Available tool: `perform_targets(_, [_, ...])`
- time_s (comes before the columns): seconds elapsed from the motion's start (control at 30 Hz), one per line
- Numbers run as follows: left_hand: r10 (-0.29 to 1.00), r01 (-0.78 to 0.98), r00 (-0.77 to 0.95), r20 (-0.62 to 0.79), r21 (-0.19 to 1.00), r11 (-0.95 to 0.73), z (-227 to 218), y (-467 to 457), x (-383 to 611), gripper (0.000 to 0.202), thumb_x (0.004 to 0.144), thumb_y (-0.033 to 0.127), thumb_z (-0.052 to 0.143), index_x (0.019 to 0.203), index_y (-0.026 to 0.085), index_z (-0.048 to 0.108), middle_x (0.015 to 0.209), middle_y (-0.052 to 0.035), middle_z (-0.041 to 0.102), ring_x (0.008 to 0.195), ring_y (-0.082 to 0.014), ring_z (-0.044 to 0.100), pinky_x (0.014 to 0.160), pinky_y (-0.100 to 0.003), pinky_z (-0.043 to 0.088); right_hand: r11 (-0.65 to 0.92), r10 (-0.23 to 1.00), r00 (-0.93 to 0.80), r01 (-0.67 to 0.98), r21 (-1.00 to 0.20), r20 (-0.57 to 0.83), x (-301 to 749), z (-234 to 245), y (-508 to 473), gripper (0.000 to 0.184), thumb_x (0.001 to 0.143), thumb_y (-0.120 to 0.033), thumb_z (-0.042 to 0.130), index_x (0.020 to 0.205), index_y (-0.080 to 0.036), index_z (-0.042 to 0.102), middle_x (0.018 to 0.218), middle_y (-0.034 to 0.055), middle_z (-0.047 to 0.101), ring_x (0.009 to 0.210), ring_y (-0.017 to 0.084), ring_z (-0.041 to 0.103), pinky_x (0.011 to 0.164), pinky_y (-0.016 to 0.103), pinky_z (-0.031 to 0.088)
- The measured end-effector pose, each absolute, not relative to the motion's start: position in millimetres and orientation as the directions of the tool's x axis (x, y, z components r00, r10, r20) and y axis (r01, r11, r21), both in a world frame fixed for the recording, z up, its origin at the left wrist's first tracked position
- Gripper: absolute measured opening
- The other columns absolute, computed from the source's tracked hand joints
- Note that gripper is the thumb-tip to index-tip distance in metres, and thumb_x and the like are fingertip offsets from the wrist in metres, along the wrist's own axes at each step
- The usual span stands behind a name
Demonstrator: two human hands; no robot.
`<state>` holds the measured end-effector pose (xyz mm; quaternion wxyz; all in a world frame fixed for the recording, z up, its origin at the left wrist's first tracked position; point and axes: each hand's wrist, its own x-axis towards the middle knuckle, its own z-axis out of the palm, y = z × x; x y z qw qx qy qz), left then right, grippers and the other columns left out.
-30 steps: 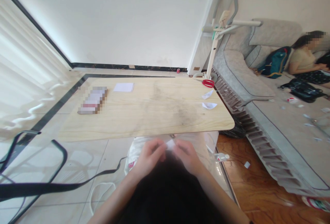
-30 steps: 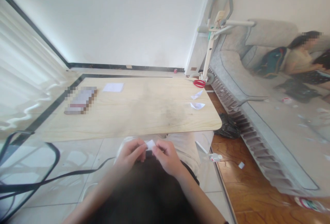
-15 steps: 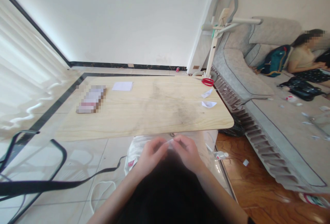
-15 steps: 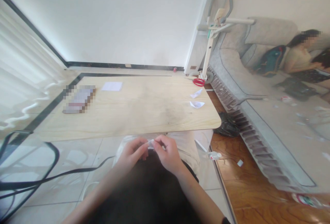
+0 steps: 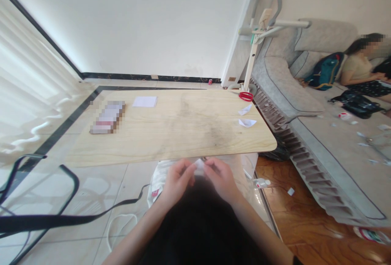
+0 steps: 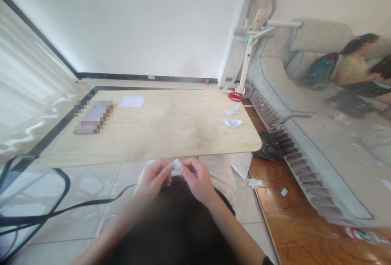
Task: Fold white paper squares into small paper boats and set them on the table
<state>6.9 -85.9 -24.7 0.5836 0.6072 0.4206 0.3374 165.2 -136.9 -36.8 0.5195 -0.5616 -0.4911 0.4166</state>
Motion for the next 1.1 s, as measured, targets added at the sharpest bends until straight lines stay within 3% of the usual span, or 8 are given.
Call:
perform_targets(0.13, [0.897, 0.099, 0.435, -0.077, 0.994, 0.037, -24, -86, 7, 0.029, 0.090, 0.039, 0.056, 0.075, 0.015, 0.063, 0.056, 0.0021, 0.060, 0.050, -0.0098, 0.054, 0.050, -0.020, 0.044, 0.083, 0.973, 0.186, 0.282, -0.956, 0.139, 165, -33, -138, 0.018, 0.091, -0.027, 0.058, 0.075, -0.019, 0.062, 0.064, -0.0010, 0.063, 0.062, 0.014, 0.059, 0.062, 0.026, 0.046])
perform_targets(0.3, [0.918, 0.053, 0.391, -0.062, 0.998, 0.044, -26, -87, 7, 0.028, 0.092, 0.039, 0.053, 0.102, 0.015, 0.063, 0.075, -0.0018, 0.069, 0.054, -0.0114, 0.060, 0.051, -0.023, 0.049, 0.080, 0.961, 0.226, 0.319, -0.945, 0.157, 165, -38, -137, 0.015, 0.091, -0.027, 0.058, 0.083, -0.019, 0.068, 0.071, 0.0007, 0.069, 0.067, 0.016, 0.064, 0.064, 0.027, 0.049])
perform_targets(0.63, [0.926, 0.076, 0.371, -0.073, 0.996, 0.048, -22, -87, 8, 0.024, 0.091, 0.036, 0.056, 0.093, 0.013, 0.065, 0.059, -0.0010, 0.068, 0.055, -0.0147, 0.064, 0.057, -0.026, 0.052, 0.142, 0.946, 0.231, 0.338, -0.930, 0.228, 164, -34, -137, 0.020, 0.088, -0.022, 0.060, 0.105, -0.020, 0.072, 0.099, 0.0063, 0.075, 0.087, 0.021, 0.070, 0.078, 0.031, 0.056])
perform_targets(0.9, [0.909, 0.062, 0.406, -0.092, 0.995, 0.074, -25, -88, 9, 0.024, 0.091, 0.037, 0.057, 0.093, 0.014, 0.066, 0.062, -0.0015, 0.070, 0.057, -0.0158, 0.066, 0.060, -0.027, 0.053, 0.270, 0.904, 0.229, 0.349, -0.897, 0.361, 163, -29, -136, 0.016, 0.087, -0.017, 0.061, 0.096, -0.023, 0.073, 0.092, 0.0051, 0.072, 0.087, 0.020, 0.067, 0.080, 0.034, 0.055])
perform_targets(1.1, [0.899, 0.037, 0.422, -0.119, 0.993, 0.114, -24, -88, 9, 0.026, 0.090, 0.036, 0.058, 0.097, 0.013, 0.066, 0.064, -0.0019, 0.071, 0.059, -0.0166, 0.067, 0.062, -0.028, 0.053, 0.230, 0.913, 0.252, 0.332, -0.915, 0.321, 160, -31, -138, 0.016, 0.089, -0.017, 0.057, 0.097, -0.023, 0.071, 0.093, 0.0055, 0.072, 0.087, 0.021, 0.067, 0.078, 0.034, 0.055])
